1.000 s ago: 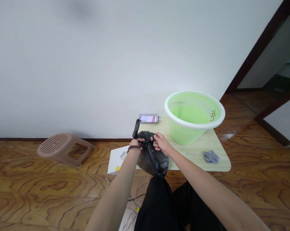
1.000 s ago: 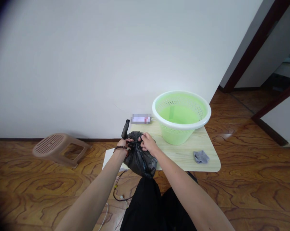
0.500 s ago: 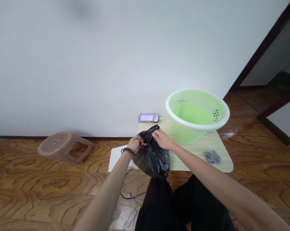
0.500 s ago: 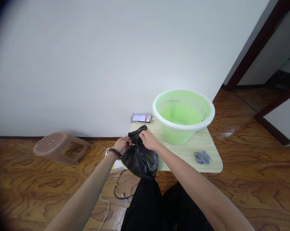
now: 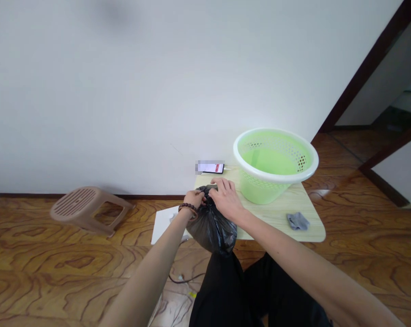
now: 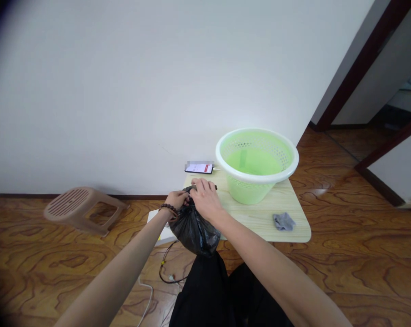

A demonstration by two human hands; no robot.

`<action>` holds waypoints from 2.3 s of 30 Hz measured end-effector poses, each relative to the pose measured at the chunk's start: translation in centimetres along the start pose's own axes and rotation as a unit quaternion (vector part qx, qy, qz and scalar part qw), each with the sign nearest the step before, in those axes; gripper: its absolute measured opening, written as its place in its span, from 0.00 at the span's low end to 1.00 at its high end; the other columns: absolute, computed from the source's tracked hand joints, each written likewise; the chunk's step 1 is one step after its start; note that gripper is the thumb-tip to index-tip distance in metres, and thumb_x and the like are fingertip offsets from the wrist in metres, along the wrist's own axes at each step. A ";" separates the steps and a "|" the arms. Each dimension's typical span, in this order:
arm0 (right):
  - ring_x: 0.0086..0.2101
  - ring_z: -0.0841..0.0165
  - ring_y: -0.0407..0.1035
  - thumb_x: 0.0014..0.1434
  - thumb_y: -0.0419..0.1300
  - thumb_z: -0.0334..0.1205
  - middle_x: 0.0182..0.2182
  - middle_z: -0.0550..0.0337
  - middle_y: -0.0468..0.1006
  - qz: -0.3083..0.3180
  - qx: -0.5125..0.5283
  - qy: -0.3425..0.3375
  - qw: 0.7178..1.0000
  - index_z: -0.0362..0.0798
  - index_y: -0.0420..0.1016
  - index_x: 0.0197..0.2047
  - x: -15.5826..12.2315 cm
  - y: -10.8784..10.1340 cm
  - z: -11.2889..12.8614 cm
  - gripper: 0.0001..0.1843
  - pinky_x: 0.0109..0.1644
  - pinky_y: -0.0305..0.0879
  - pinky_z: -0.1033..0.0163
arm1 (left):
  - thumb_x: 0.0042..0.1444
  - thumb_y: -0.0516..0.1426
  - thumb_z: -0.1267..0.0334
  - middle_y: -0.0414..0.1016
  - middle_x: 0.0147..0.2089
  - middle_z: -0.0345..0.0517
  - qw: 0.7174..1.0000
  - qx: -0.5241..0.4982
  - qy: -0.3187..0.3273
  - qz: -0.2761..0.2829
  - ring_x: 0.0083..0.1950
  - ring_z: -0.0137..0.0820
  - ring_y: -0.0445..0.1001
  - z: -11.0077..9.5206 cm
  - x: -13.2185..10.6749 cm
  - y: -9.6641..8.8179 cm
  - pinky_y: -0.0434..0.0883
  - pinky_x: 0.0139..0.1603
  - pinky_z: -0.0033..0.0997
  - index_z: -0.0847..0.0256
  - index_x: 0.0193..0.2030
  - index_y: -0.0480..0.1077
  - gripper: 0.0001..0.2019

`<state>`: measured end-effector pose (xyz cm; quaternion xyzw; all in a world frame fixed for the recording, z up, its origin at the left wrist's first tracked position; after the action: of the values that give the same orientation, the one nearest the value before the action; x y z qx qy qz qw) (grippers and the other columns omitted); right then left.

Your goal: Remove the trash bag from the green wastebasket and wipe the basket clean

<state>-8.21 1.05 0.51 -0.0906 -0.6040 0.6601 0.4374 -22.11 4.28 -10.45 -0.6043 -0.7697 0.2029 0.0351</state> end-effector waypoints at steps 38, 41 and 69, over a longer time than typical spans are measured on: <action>0.37 0.56 0.72 0.60 0.49 0.37 0.37 0.37 0.77 0.271 0.032 0.030 0.962 0.36 0.76 0.36 1.3 0.3 -0.5 0.16 0.38 0.61 0.61 | 0.44 0.61 0.54 0.75 0.26 0.48 0.978 -0.097 -0.064 0.175 0.25 0.26 0.68 -1.0 -1.7 2.5 0.61 0.23 0.26 0.64 0.24 0.72 0.13; 0.36 0.57 0.72 0.59 0.49 0.34 0.35 0.38 0.77 0.279 0.026 0.023 0.960 0.36 0.76 0.35 -0.3 -0.1 0.7 0.15 0.37 0.62 0.61 | 0.41 0.64 0.58 0.74 0.26 0.47 0.968 -0.142 -0.085 0.187 0.25 0.24 0.68 -1.1 -2.2 2.6 0.63 0.25 0.24 0.66 0.28 0.73 0.12; 0.41 0.62 0.69 0.63 0.42 0.50 0.41 0.47 0.75 0.170 0.255 0.218 0.926 0.42 0.65 0.46 -7.6 5.5 -7.5 0.21 0.43 0.59 0.61 | 0.49 0.56 0.64 0.75 0.33 0.42 0.882 0.344 0.304 0.108 0.41 0.33 0.70 -8.2 -5.2 5.4 0.64 0.47 0.33 0.56 0.33 0.76 0.07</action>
<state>-1.37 1.78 -9.35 -0.2190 -0.2803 0.8204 0.4476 -13.34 2.58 -3.82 -0.6653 -0.5329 0.2639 0.4514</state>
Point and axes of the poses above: each hand's wrist, its own x-axis towards the middle knuckle, its own y-axis out of the palm, z = x × y, the point moved 9 cm from there along x, towards the middle knuckle
